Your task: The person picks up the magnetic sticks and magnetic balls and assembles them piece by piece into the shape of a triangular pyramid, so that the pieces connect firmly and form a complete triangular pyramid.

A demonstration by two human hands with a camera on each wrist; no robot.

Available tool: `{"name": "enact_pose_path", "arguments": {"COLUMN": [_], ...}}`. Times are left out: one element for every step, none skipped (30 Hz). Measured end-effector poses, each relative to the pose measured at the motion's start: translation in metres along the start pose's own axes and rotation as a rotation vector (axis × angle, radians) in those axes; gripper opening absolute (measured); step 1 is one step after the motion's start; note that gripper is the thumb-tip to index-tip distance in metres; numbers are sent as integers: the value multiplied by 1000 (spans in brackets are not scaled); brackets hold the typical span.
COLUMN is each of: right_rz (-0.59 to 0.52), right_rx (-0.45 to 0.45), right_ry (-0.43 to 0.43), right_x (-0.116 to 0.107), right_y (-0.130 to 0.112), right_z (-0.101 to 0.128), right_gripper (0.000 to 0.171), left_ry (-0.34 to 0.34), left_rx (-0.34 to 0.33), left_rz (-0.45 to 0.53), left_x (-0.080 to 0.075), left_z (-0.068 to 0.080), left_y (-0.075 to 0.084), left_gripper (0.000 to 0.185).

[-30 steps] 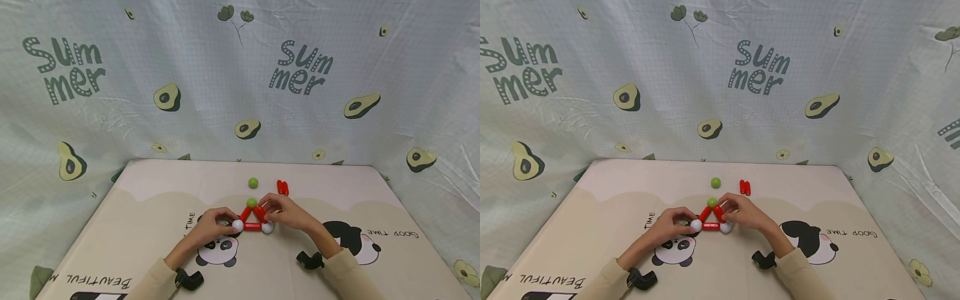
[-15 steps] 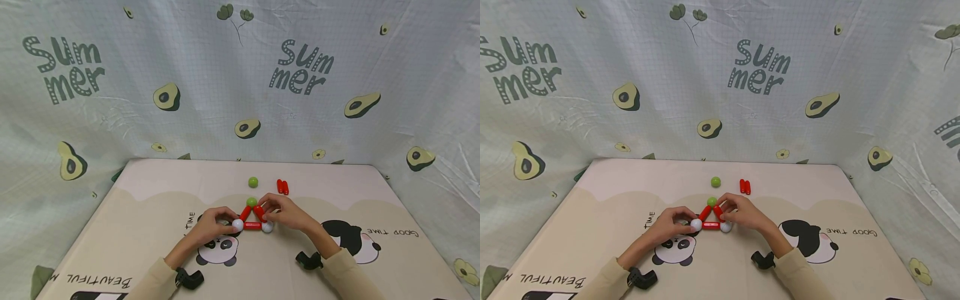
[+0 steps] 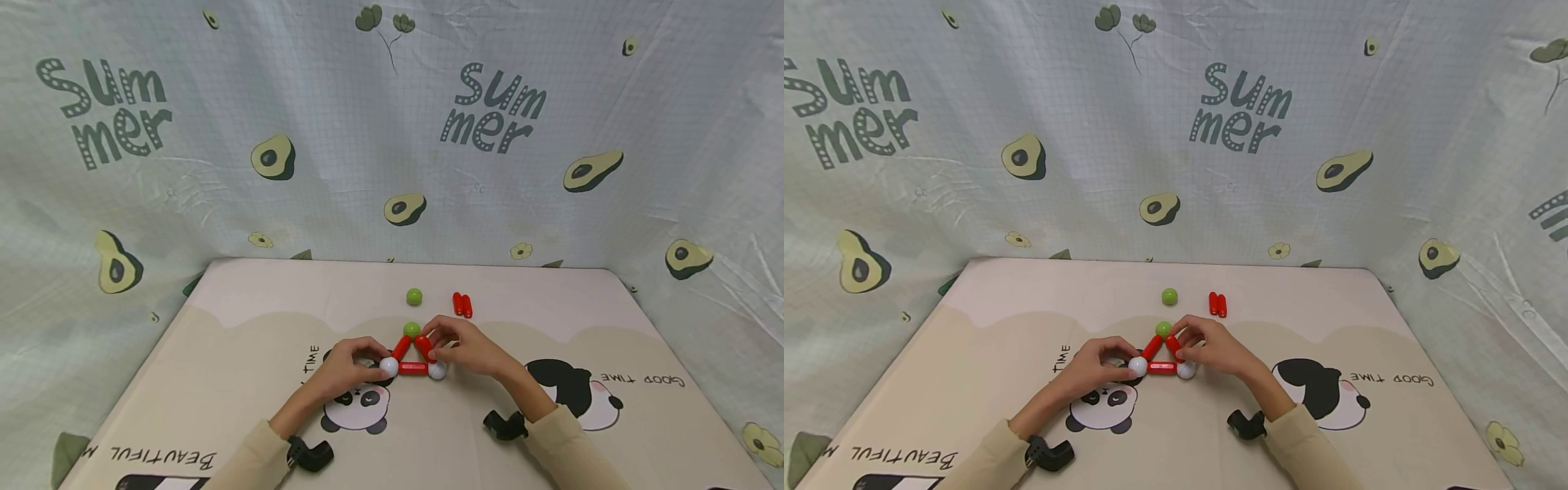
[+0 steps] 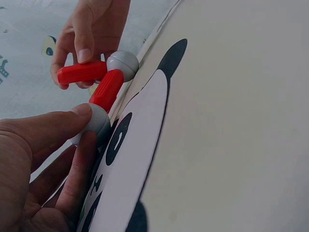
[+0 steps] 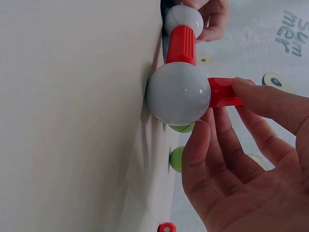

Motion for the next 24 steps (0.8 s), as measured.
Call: {"name": "enact_pose_path", "arguments": {"right_rz": [0,1,1,2,2,3,3,5,6,6,7,5,1,-1,-4,-6,-9,-11,-12,-10,-8,-5,-2,3], "right_rx": [-2,-3,-5,-6,-6,-5,0,4,6,7,11,12,13,10,12,19,28,33,41,50,58,63,65,69], "right_ry": [0,-1,-2,-3,-4,-5,-5,-4,-4,-3,-2,-1,1,1,2,5,9,14,20,26,33,40,47,52], "right_x": [0,0,0,0,0,-1,-1,-1,-2,-3,-3,-4,-5,-6,-6,-8,-9,-10,-12,-14,-17,-19,-22,-25], "right_y": [0,0,0,0,0,0,1,1,1,1,1,0,0,0,0,0,1,1,1,2,2,2,2,1], "right_z": [0,0,-1,-1,-1,0,0,0,0,0,1,1,1,1,1,1,1,1,1,1,1,1,1,1], "right_gripper": [32,32,32,32,32,32,32,31,31,31,30,29,29,29,28,28,28,29,29,30,31,33,33,34], "left_ry": [1,1,1,0,0,0,-1,-2,-4,-5,-3,-3,-2,-2,-2,-1,-1,-3,-4,-5,-6,-6,-6,-6], "left_rx": [1,1,2,2,2,1,0,0,1,0,1,2,3,4,3,4,4,3,2,2,0,0,0,0], "left_rz": [1,0,1,2,3,2,1,1,3,4,3,4,3,4,4,3,2,2,3,3,2,2,2,1], "left_x": [0,0,0,0,0,0,0,0,0,0,0,0,0,0,0,-1,-1,0,0,0,0,0,0,0], "left_z": [0,0,0,0,0,0,0,-1,-1,-1,-1,-1,-1,-1,-1,-1,-1,-1,-1,0,0,0,0,0], "left_y": [0,1,1,1,1,0,0,-1,-1,-1,-1,-1,-1,0,0,0,0,0,1,1,0,0,0,0], "left_gripper": [24,24,24,24,24,24,24,24,24,24,24,24,24,24,23,23,23,23,23,23,23,22,22,22]}}
Point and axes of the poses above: each hand's wrist, its own z-axis away from the middle knuckle, its own x-axis out of the palm, y = z × x, the point moved 10 cm from there along -z, towards the middle knuckle, and after that the axes turned 3 degrees about -x, right-handed, at the moved point
